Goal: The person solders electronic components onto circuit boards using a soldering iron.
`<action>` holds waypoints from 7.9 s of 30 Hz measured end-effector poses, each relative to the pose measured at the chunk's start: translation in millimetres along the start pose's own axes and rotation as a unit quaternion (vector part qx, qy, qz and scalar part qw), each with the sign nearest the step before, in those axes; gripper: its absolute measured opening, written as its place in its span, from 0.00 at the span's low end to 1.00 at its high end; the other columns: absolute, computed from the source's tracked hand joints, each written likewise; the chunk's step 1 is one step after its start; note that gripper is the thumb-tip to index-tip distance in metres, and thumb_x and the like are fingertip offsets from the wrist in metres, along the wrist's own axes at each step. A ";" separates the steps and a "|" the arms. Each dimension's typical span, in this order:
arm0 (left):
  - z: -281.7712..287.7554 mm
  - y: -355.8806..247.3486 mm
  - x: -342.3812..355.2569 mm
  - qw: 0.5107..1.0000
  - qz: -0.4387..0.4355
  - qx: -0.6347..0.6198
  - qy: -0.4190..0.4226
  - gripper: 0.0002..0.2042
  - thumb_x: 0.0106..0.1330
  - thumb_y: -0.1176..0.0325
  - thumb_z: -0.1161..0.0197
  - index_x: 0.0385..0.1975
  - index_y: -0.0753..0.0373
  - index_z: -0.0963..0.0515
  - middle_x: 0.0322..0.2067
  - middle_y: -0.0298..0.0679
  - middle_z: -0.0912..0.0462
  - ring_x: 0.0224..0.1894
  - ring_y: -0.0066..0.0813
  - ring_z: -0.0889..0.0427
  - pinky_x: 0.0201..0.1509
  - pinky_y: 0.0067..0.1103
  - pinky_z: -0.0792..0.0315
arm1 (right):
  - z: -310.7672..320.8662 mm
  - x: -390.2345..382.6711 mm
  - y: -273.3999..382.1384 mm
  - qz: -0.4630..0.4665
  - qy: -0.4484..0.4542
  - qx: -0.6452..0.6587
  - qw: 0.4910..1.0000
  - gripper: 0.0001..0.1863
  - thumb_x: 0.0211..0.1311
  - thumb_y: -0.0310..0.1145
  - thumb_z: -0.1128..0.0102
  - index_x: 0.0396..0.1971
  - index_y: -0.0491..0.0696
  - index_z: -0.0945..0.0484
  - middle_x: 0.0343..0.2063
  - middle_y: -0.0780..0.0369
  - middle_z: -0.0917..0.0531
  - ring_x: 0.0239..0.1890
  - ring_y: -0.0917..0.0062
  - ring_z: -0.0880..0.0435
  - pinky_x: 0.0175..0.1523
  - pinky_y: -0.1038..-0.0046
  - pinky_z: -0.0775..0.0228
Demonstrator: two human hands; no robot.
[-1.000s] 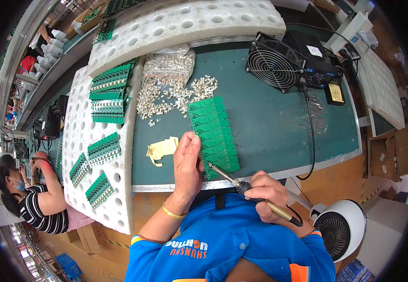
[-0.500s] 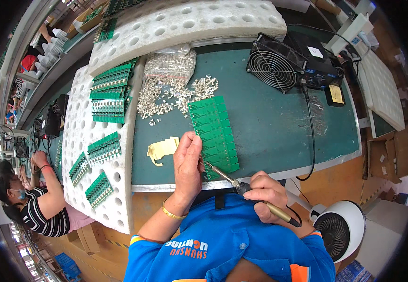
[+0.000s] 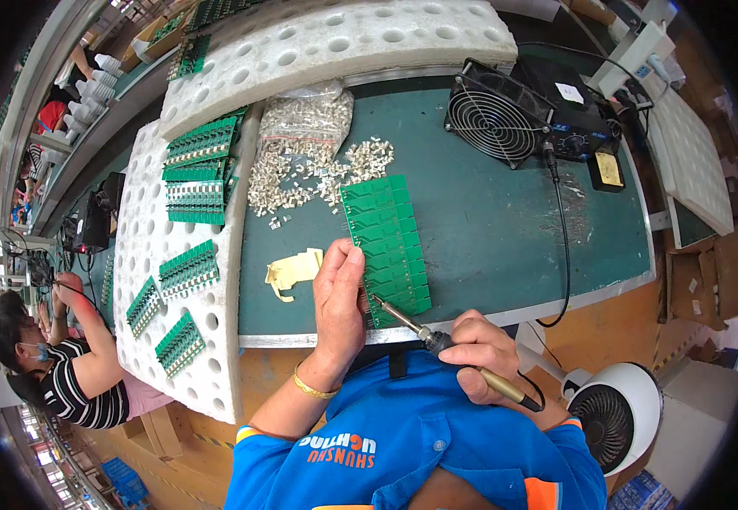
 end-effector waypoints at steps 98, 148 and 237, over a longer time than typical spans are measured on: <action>-7.9 -18.7 8.6 0.996 -0.033 -0.086 -0.021 0.10 0.76 0.62 0.53 0.42 0.61 0.29 0.37 0.33 0.24 0.40 0.18 0.25 0.47 0.19 0.29 | -0.7 35.3 10.5 0.031 0.022 -0.109 0.993 0.16 0.68 0.45 0.41 0.39 0.46 0.19 0.23 0.65 0.18 0.25 0.73 0.21 0.38 0.66 0.35; -2.5 -1.9 9.6 0.990 -0.012 -0.139 -0.035 0.14 0.77 0.60 0.56 0.50 0.61 0.29 0.44 0.37 0.22 0.47 0.24 0.22 0.53 0.24 0.28 | 11.0 27.4 17.4 0.034 0.018 -0.128 0.991 0.15 0.67 0.44 0.40 0.41 0.47 0.20 0.24 0.64 0.19 0.25 0.73 0.22 0.39 0.65 0.33; -5.3 22.4 -1.1 0.990 0.060 -0.124 0.041 0.08 0.70 0.73 0.40 0.46 0.64 0.24 0.41 0.34 0.16 0.42 0.18 0.19 0.49 0.19 0.25 | -2.7 42.5 -38.7 -0.022 -0.102 -0.265 0.959 0.23 0.48 0.16 0.31 0.46 0.46 0.24 0.34 0.58 0.24 0.33 0.70 0.22 0.35 0.72 0.28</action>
Point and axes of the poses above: each hand's wrist, its own x-axis towards the middle knuckle, its own z-axis out of the back of the hand, y = z × x, the point moved 6 cm from there along x, towards the middle knuckle
